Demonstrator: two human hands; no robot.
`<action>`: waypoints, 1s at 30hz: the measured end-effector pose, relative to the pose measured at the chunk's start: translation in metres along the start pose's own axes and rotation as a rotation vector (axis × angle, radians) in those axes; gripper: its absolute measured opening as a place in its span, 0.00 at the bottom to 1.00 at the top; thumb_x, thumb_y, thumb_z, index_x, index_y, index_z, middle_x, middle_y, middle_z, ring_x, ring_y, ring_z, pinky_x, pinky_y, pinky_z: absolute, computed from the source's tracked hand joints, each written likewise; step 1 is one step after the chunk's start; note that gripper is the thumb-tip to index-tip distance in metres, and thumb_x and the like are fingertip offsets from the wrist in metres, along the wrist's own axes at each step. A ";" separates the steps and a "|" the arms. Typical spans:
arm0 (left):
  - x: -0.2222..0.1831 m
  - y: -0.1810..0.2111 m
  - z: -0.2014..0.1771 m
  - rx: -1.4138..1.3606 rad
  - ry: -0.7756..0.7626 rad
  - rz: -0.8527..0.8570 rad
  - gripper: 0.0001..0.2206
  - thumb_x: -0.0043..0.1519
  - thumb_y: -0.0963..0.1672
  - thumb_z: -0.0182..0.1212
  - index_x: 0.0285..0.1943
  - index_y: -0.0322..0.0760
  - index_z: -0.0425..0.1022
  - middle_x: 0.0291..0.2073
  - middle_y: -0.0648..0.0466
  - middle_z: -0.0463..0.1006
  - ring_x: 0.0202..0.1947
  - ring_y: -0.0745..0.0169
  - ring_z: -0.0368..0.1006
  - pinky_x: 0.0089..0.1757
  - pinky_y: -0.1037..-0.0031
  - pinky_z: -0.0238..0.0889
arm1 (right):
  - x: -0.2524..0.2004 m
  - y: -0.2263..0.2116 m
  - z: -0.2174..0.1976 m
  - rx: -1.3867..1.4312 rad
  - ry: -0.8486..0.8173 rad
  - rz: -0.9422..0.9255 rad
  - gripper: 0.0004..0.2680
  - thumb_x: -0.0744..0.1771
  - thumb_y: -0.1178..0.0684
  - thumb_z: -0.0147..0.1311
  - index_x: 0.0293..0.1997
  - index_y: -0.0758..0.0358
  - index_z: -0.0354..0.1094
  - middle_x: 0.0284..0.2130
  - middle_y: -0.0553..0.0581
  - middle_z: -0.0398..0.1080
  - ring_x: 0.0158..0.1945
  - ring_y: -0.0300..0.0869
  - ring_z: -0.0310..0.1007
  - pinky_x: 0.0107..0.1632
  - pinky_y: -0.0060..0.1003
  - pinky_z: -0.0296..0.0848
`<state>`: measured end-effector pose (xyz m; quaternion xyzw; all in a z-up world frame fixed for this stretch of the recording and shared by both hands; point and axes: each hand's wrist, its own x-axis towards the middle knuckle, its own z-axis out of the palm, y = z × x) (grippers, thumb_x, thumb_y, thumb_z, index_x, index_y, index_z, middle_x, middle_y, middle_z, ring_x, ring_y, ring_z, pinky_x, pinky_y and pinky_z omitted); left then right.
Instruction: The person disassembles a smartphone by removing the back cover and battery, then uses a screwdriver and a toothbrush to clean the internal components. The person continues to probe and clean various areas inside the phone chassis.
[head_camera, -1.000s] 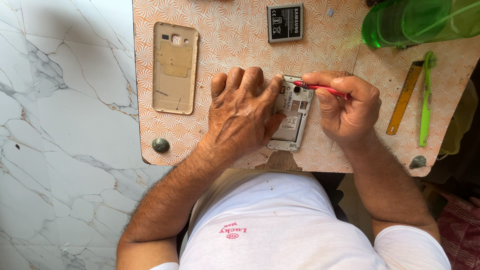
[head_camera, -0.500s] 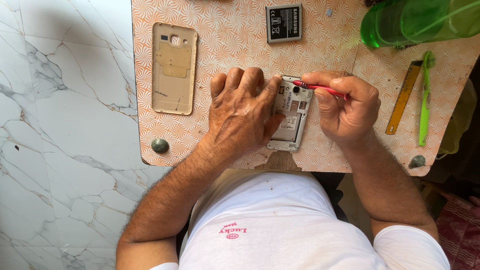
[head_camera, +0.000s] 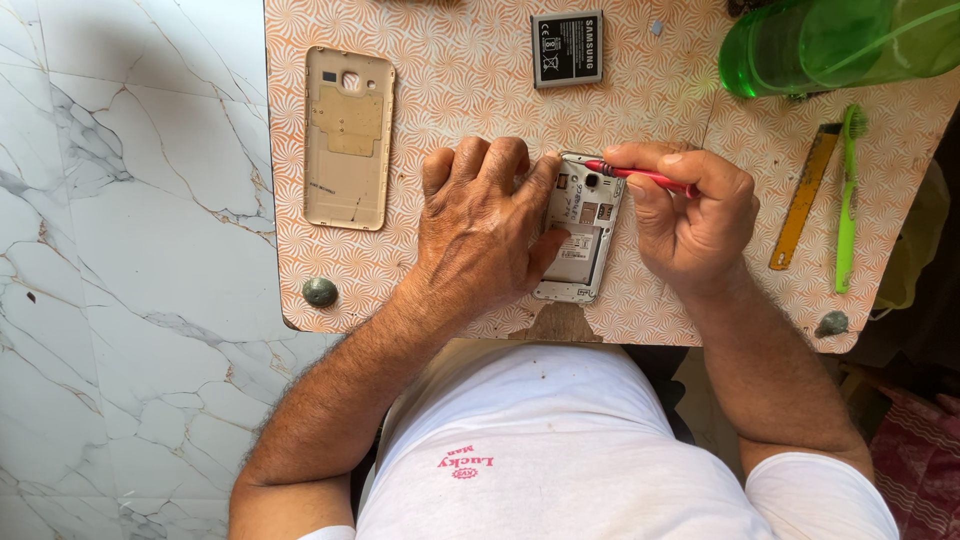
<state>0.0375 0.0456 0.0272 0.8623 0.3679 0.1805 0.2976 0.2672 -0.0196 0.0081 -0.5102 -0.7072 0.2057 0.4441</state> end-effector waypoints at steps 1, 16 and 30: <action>0.000 0.000 0.000 -0.006 -0.005 0.001 0.33 0.51 0.50 0.76 0.64 0.33 0.73 0.46 0.47 0.70 0.50 0.48 0.64 0.53 0.54 0.53 | 0.000 -0.001 0.000 -0.009 0.007 0.003 0.09 0.75 0.56 0.50 0.55 0.65 0.50 0.45 0.70 0.77 0.46 0.45 0.82 0.47 0.33 0.84; -0.004 -0.001 0.004 0.033 0.042 0.030 0.27 0.52 0.51 0.75 0.58 0.34 0.76 0.45 0.48 0.70 0.50 0.49 0.64 0.52 0.54 0.51 | 0.010 -0.002 -0.003 -0.199 -0.007 -0.087 0.10 0.75 0.56 0.57 0.56 0.66 0.55 0.42 0.65 0.78 0.45 0.47 0.84 0.45 0.33 0.86; -0.039 0.009 0.003 0.048 0.077 0.299 0.17 0.61 0.49 0.69 0.51 0.33 0.78 0.51 0.49 0.71 0.49 0.55 0.66 0.52 0.59 0.54 | 0.043 -0.024 -0.004 -0.232 -0.130 -0.184 0.16 0.73 0.60 0.63 0.66 0.66 0.60 0.44 0.64 0.77 0.49 0.48 0.82 0.49 0.36 0.85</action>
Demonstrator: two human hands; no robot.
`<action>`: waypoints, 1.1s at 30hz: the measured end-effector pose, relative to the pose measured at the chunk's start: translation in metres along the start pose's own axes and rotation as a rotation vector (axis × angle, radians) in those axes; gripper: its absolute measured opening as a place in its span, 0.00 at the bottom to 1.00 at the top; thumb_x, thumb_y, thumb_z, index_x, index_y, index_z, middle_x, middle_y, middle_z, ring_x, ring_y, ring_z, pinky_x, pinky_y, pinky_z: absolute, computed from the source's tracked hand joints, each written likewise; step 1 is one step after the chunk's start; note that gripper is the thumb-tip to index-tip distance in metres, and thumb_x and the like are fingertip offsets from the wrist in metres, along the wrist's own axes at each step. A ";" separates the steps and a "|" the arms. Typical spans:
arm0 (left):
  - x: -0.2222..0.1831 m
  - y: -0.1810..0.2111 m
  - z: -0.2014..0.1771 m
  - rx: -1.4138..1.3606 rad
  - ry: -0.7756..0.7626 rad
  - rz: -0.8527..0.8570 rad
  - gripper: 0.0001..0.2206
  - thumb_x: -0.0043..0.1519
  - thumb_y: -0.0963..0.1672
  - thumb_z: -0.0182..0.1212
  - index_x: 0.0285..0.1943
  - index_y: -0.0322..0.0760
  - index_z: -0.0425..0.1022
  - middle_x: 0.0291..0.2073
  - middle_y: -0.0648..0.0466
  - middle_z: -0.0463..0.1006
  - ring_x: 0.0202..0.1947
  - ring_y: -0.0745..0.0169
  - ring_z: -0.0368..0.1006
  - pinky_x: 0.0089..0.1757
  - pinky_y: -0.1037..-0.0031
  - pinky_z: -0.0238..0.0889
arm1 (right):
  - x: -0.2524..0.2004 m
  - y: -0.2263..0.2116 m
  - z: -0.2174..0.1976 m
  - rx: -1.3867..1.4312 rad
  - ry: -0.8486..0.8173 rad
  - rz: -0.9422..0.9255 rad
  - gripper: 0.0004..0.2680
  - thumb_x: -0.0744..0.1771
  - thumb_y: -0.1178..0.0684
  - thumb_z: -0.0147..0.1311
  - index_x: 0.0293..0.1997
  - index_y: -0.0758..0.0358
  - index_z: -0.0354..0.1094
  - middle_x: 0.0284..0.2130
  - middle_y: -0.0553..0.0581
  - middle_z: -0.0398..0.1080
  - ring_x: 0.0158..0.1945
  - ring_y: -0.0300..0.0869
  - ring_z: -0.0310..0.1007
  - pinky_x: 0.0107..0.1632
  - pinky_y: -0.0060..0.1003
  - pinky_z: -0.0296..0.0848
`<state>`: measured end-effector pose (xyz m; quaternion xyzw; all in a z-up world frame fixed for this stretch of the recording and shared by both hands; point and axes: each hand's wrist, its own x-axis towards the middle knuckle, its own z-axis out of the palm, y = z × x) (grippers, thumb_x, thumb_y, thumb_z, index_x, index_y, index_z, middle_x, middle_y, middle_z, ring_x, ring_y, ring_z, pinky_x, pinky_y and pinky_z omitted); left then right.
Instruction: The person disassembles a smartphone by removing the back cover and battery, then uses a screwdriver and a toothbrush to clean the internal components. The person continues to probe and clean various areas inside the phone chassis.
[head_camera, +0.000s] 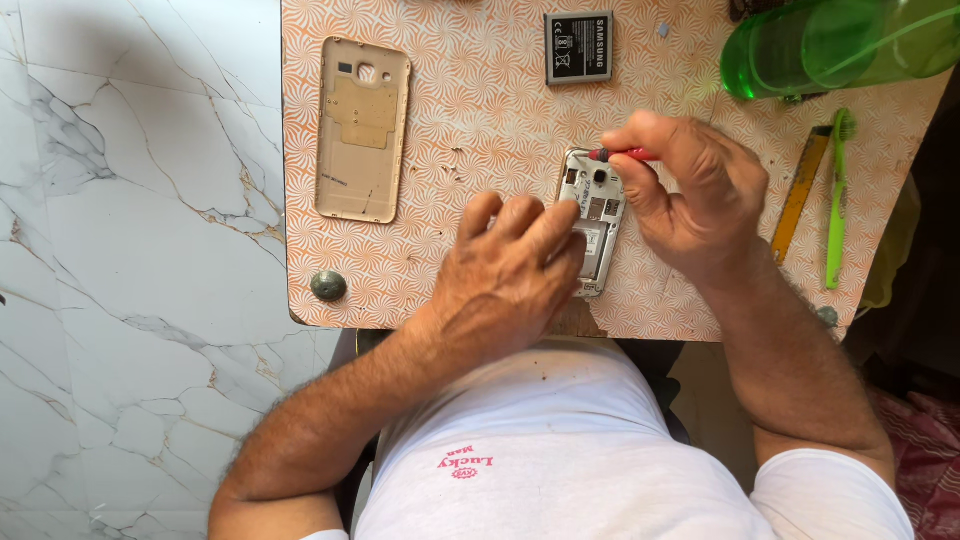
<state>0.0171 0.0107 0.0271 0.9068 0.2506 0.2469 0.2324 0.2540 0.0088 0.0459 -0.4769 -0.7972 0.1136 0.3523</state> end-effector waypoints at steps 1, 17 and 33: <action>-0.003 0.002 -0.001 -0.004 -0.005 0.003 0.16 0.60 0.49 0.69 0.49 0.33 0.78 0.52 0.49 0.71 0.50 0.55 0.66 0.52 0.59 0.54 | 0.001 0.000 -0.001 -0.048 0.003 -0.031 0.16 0.72 0.59 0.65 0.64 0.65 0.61 0.42 0.63 0.77 0.47 0.47 0.82 0.46 0.36 0.84; -0.010 -0.001 0.009 -0.209 -0.035 -0.057 0.15 0.55 0.48 0.71 0.43 0.33 0.80 0.54 0.50 0.73 0.54 0.51 0.66 0.56 0.58 0.54 | 0.006 0.005 0.003 0.092 0.031 -0.025 0.17 0.75 0.53 0.57 0.73 0.60 0.58 0.46 0.65 0.77 0.49 0.47 0.82 0.51 0.36 0.85; -0.008 -0.002 0.008 -0.237 -0.075 -0.041 0.16 0.56 0.47 0.70 0.45 0.29 0.78 0.56 0.46 0.72 0.58 0.50 0.66 0.59 0.56 0.56 | 0.014 -0.003 -0.003 0.138 -0.055 -0.032 0.13 0.76 0.59 0.48 0.70 0.62 0.55 0.54 0.67 0.71 0.53 0.48 0.80 0.53 0.37 0.84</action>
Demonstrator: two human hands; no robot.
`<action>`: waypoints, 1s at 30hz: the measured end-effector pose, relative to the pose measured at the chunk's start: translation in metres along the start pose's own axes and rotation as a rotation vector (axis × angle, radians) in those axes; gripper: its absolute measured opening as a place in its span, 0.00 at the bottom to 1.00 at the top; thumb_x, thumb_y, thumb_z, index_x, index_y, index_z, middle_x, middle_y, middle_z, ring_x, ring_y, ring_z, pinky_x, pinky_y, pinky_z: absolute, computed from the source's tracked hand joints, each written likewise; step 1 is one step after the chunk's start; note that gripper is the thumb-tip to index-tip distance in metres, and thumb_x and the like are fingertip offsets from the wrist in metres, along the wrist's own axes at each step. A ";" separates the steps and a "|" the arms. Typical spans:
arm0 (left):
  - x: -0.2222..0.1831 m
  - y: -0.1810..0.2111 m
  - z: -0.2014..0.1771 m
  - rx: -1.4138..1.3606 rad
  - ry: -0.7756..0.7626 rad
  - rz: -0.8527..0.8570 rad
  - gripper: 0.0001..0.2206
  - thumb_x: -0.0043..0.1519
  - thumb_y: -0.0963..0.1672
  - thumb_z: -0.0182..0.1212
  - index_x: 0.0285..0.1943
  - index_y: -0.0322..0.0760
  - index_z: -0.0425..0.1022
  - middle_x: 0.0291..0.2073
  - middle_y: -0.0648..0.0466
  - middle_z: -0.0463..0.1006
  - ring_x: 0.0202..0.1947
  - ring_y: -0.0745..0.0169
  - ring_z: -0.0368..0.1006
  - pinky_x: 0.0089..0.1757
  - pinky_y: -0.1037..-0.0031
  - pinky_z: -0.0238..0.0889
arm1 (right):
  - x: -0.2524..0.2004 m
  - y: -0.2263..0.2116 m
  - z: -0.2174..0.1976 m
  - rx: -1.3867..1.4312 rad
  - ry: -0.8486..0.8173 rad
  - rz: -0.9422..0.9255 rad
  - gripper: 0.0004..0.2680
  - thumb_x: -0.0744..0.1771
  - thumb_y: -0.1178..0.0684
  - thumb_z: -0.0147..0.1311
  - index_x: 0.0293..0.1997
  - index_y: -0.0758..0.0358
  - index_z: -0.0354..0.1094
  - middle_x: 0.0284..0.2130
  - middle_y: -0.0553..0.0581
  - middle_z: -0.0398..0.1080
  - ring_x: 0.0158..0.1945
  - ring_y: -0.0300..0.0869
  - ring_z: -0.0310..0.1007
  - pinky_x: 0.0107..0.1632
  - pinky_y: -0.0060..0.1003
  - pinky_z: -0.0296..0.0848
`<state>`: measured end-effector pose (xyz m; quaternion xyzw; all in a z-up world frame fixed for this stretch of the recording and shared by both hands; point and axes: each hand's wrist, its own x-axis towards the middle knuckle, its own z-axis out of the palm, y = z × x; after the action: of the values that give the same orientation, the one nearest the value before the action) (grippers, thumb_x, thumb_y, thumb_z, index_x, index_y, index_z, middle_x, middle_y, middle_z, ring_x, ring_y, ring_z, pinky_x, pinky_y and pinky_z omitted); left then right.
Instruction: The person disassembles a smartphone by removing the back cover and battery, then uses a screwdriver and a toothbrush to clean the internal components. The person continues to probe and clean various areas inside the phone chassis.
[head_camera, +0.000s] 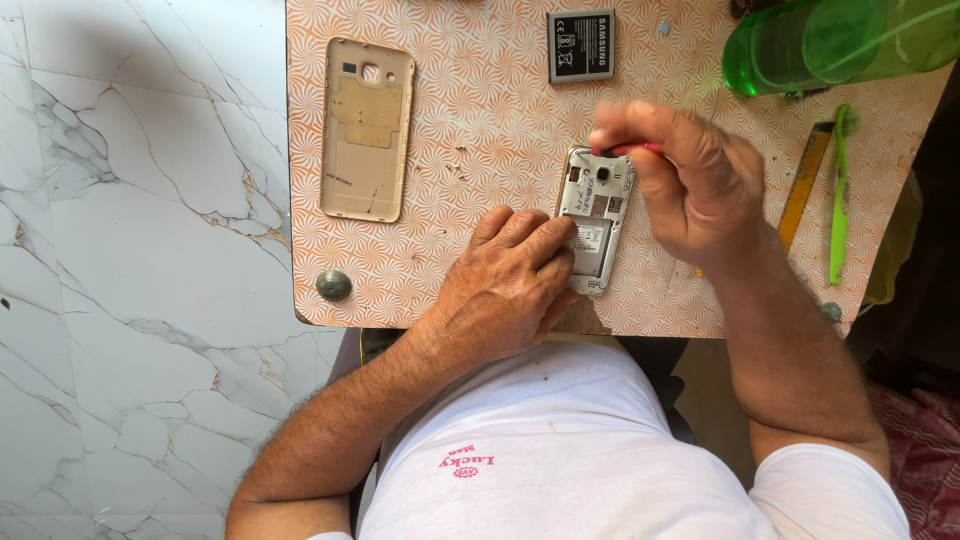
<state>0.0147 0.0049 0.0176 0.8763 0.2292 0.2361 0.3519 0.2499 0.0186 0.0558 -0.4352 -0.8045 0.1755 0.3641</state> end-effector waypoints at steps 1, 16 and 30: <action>0.000 0.000 0.000 -0.002 0.000 0.002 0.16 0.56 0.47 0.70 0.45 0.29 0.78 0.56 0.46 0.72 0.59 0.50 0.66 0.59 0.56 0.56 | -0.001 0.002 0.000 -0.055 0.023 0.002 0.13 0.74 0.58 0.53 0.68 0.60 0.59 0.50 0.63 0.74 0.49 0.46 0.81 0.49 0.35 0.85; 0.000 -0.001 -0.001 -0.052 -0.001 -0.009 0.14 0.54 0.43 0.69 0.45 0.27 0.78 0.56 0.44 0.73 0.59 0.48 0.67 0.61 0.55 0.58 | -0.007 0.016 0.006 0.071 0.080 -0.076 0.11 0.76 0.57 0.48 0.68 0.65 0.59 0.55 0.68 0.73 0.55 0.51 0.80 0.54 0.40 0.85; 0.001 -0.002 -0.001 -0.086 -0.007 -0.026 0.09 0.51 0.41 0.69 0.37 0.30 0.79 0.58 0.43 0.72 0.62 0.45 0.65 0.62 0.52 0.57 | -0.004 0.019 0.006 -0.059 0.110 -0.091 0.12 0.74 0.55 0.56 0.66 0.64 0.63 0.43 0.62 0.79 0.43 0.47 0.84 0.43 0.36 0.86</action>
<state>0.0141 0.0072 0.0169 0.8581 0.2288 0.2383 0.3932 0.2575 0.0265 0.0384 -0.4179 -0.8069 0.1108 0.4026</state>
